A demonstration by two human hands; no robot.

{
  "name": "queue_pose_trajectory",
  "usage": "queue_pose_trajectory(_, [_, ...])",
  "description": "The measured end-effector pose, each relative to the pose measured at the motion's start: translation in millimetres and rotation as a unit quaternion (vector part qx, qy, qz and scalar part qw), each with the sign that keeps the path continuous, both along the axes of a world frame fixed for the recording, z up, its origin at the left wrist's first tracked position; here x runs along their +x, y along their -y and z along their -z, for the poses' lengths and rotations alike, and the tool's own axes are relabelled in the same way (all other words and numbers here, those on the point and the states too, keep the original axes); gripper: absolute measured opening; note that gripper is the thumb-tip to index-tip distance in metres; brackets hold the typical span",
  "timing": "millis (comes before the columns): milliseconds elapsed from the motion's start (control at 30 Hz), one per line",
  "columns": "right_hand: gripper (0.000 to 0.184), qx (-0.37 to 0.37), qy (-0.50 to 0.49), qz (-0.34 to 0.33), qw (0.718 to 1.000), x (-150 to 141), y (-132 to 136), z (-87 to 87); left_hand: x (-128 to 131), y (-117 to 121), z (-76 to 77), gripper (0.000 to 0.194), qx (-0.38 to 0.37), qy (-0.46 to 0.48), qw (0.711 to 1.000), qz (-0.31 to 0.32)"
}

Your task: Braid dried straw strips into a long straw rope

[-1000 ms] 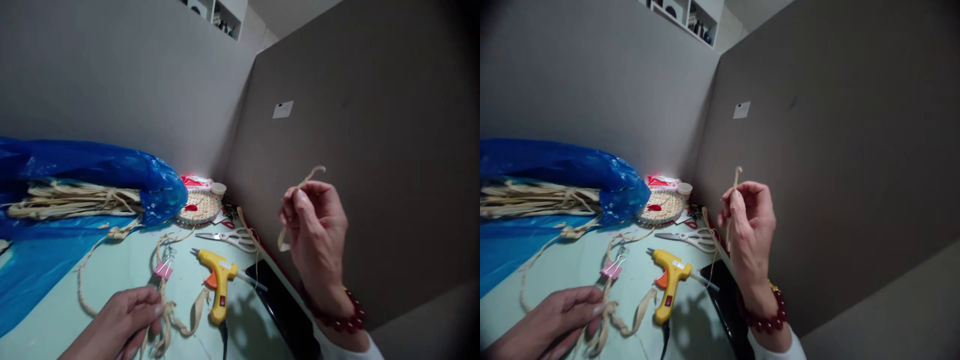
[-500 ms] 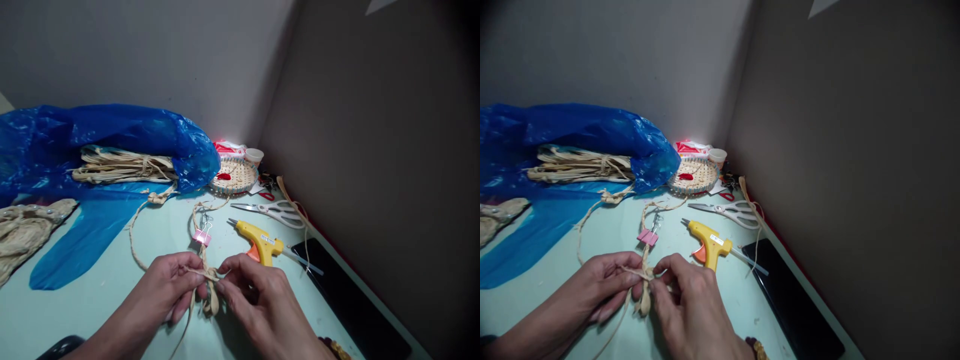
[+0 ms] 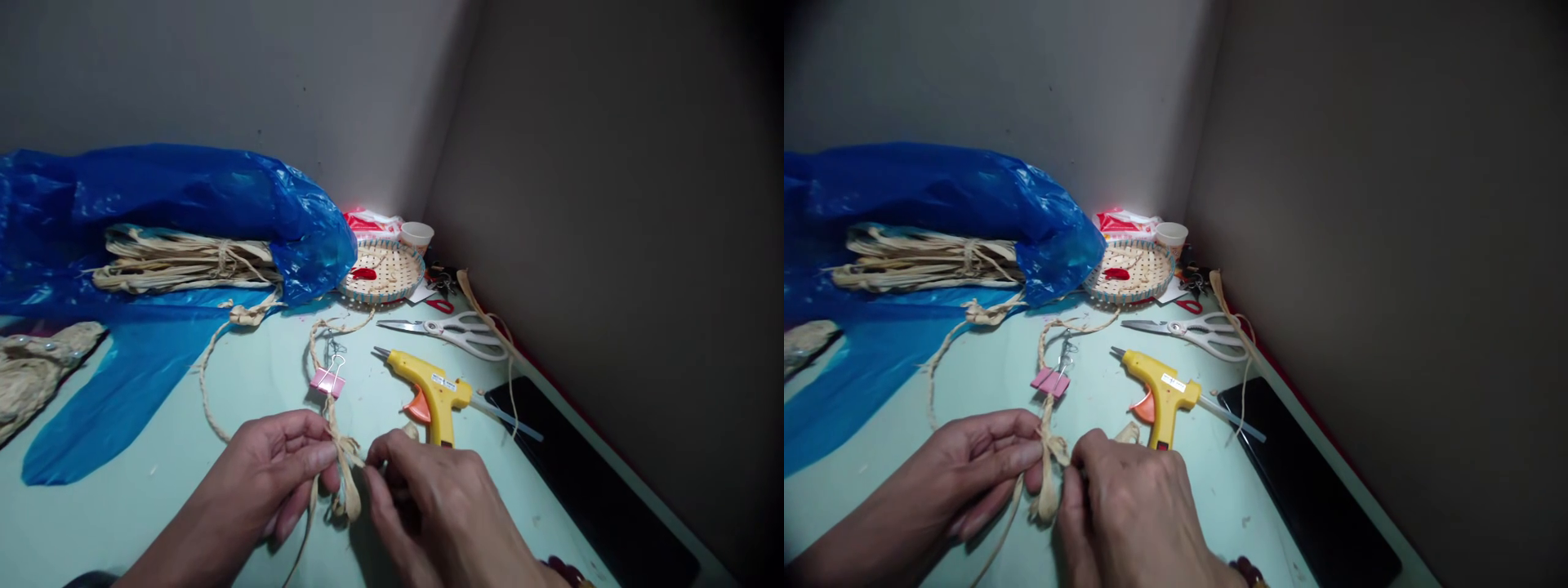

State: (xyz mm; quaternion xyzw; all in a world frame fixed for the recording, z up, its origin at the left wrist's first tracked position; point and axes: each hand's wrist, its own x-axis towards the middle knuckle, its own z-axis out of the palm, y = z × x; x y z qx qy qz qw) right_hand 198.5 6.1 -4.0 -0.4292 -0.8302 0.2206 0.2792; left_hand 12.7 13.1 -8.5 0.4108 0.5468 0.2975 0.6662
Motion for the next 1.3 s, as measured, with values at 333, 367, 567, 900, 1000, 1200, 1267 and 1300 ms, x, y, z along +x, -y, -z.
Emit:
queue_pose_trajectory(333, [0.02,0.067,0.078,-0.02,0.995,14.6,-4.6,-12.2,-0.1,0.6,-0.8,0.022,-0.004,-0.002,1.0,-0.004])
queue_pose_trajectory(367, [0.019,0.065,0.075,-0.016,0.995,15.6,-4.9,-13.3,0.2,1.0,-1.7,0.021,-0.003,-0.006,1.0,-0.007])
queue_pose_trajectory(567, [0.017,0.024,0.073,-0.039,0.996,15.2,-9.4,-19.0,0.1,2.7,-3.4,0.02,0.002,-0.014,1.0,-0.024])
queue_pose_trajectory(900, [0.01,-0.104,0.118,-0.034,0.987,13.0,-9.4,-37.2,1.3,1.1,-2.6,0.028,-0.001,-0.003,0.999,-0.035])
queue_pose_trajectory(1000, [0.009,-0.123,0.142,-0.026,0.982,11.5,-6.9,-32.6,2.3,1.5,-1.3,0.026,0.006,0.001,0.999,-0.037])
queue_pose_trajectory(1200, [0.011,-0.138,0.154,-0.036,0.978,2.3,-2.0,-30.4,0.4,0.8,1.8,0.022,0.02,0.005,0.999,-0.032])
queue_pose_trajectory(1267, [0.013,-0.129,0.134,-0.03,0.982,-1.5,-2.2,-30.1,0.1,0.2,2.4,0.021,0.029,0.008,0.999,-0.027])
queue_pose_trajectory(1300, [0.013,-0.116,0.118,-0.025,0.986,-2.9,-2.6,-29.2,0.2,-0.1,2.6,0.02,0.033,0.009,0.999,-0.026])
